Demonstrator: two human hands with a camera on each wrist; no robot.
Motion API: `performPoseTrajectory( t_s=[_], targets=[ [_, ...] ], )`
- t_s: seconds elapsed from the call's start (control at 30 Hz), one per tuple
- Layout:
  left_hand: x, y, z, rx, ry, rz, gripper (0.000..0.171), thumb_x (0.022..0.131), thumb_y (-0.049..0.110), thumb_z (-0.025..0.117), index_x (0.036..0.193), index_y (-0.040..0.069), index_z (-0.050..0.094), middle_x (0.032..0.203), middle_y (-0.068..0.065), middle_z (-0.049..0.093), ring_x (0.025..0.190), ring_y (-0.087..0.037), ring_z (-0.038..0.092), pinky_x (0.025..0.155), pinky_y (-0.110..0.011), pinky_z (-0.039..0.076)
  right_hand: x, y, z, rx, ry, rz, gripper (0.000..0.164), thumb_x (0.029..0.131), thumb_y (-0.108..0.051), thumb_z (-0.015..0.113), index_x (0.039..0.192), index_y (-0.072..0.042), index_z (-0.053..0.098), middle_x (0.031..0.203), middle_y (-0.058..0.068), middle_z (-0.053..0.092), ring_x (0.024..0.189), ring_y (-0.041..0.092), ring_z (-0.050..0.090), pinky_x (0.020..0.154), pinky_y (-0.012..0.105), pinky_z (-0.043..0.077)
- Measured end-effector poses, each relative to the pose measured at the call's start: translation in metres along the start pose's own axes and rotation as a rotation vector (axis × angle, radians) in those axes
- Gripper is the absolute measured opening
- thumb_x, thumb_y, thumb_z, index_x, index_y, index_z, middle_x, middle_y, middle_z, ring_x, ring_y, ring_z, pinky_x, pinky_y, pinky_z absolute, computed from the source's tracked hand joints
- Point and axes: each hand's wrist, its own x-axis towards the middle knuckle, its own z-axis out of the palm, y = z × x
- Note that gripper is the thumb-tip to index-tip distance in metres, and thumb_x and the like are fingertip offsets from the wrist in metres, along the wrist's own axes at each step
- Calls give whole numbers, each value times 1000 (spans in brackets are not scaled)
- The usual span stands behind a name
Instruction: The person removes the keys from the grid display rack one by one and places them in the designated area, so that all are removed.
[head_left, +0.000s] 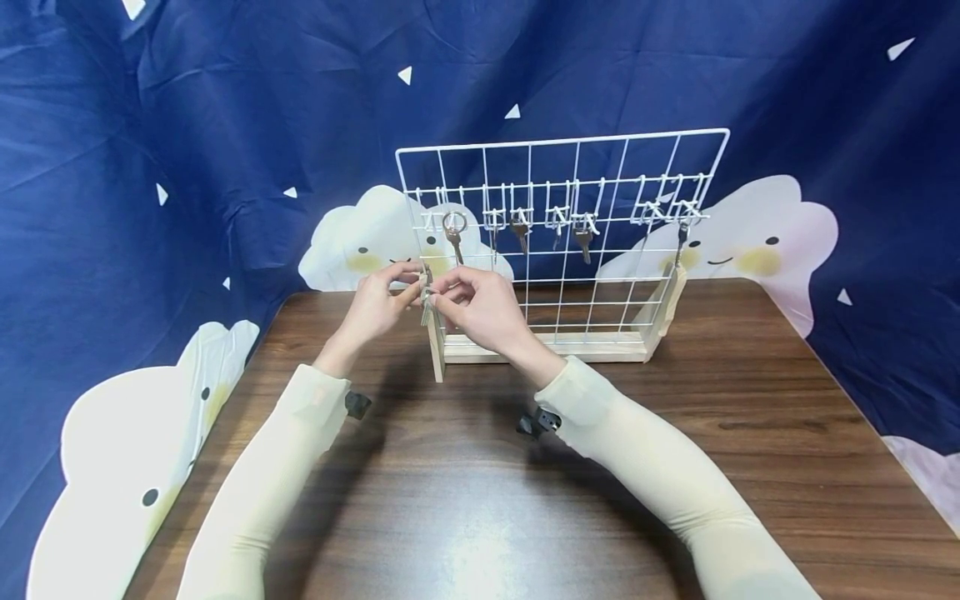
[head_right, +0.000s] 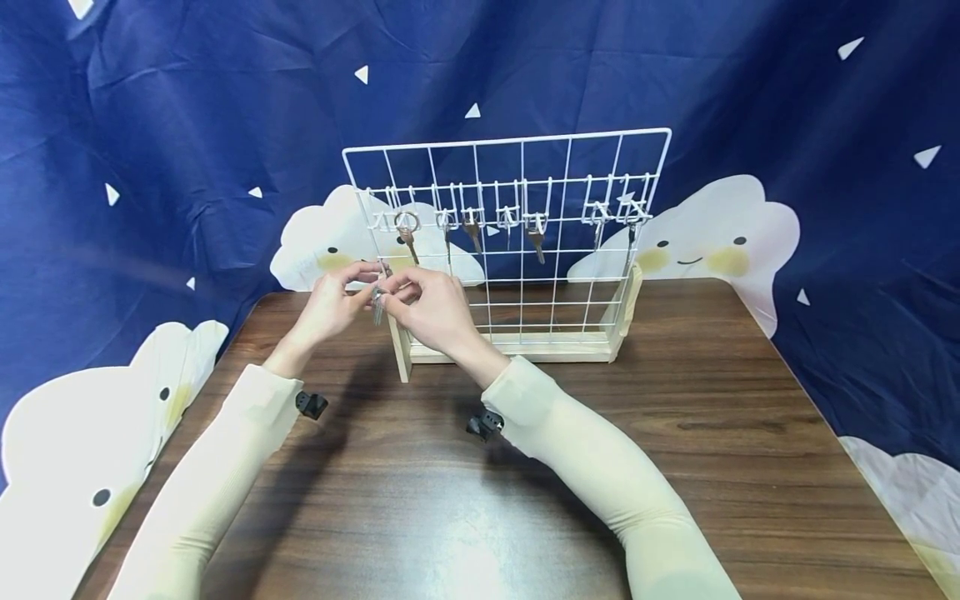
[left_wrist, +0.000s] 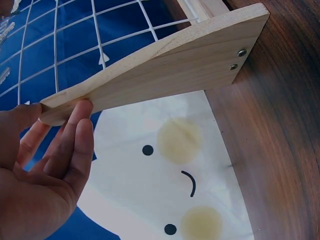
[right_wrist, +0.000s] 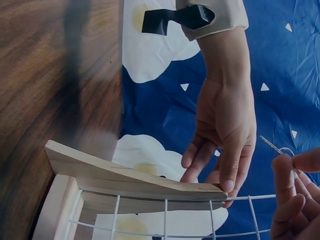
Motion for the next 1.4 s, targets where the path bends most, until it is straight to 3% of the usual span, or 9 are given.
performPoseTrajectory(
  t_s=[0.17,0.4,0.57,0.8,1.03,1.23,1.33,1.4],
  targets=[
    [-1,0,0,2,-2,-6,33,98,25,65,129,12,65,120,-19,71,89,-34,76,73,-40,63,-4,6,2,-40,-52,27,11,89,-20,71,98,-14,74,82,3,78,59,12,71,60,24,55],
    [-1,1,0,-58,-15,-37,34,98,23,65,130,11,64,117,-19,72,86,-30,77,74,-37,63,-8,18,4,-66,-105,74,10,89,-23,72,97,-17,73,81,1,78,62,21,74,49,24,48],
    [-1,3,0,-73,-21,-45,34,98,23,65,130,10,64,117,-19,71,86,-30,77,73,-33,63,-12,26,7,-36,-139,114,9,89,-20,73,97,-14,73,82,3,79,60,20,73,49,26,53],
    [-1,3,0,-107,-23,-52,35,99,23,64,131,8,63,119,-21,70,88,-32,77,75,-38,63,-16,37,11,12,-188,162,8,90,-14,71,97,-10,72,84,8,78,59,22,73,58,37,60],
    [-1,2,0,-105,-23,-49,35,99,23,64,130,8,63,117,-20,71,87,-33,76,71,-28,62,-20,49,15,-6,-237,191,12,89,-15,69,99,-10,73,81,9,78,56,15,71,57,25,56],
    [-2,2,0,-107,-23,-46,35,99,23,64,130,7,63,119,-21,71,90,-37,75,70,-26,62,-21,57,19,63,-277,236,9,88,-13,71,96,-9,73,84,16,77,55,15,71,65,32,60],
    [-2,1,0,-102,-22,-44,35,99,23,64,130,7,63,119,-21,70,90,-38,75,70,-27,62,-22,59,21,120,-293,276,9,88,-11,72,96,-6,72,86,19,77,54,14,70,61,30,60],
    [-1,1,0,-99,-23,-41,35,99,23,63,130,7,63,119,-22,70,90,-38,75,71,-27,62,-23,59,21,134,-300,305,9,88,-11,72,96,-6,72,86,20,77,53,13,69,50,24,53]
  ],
)
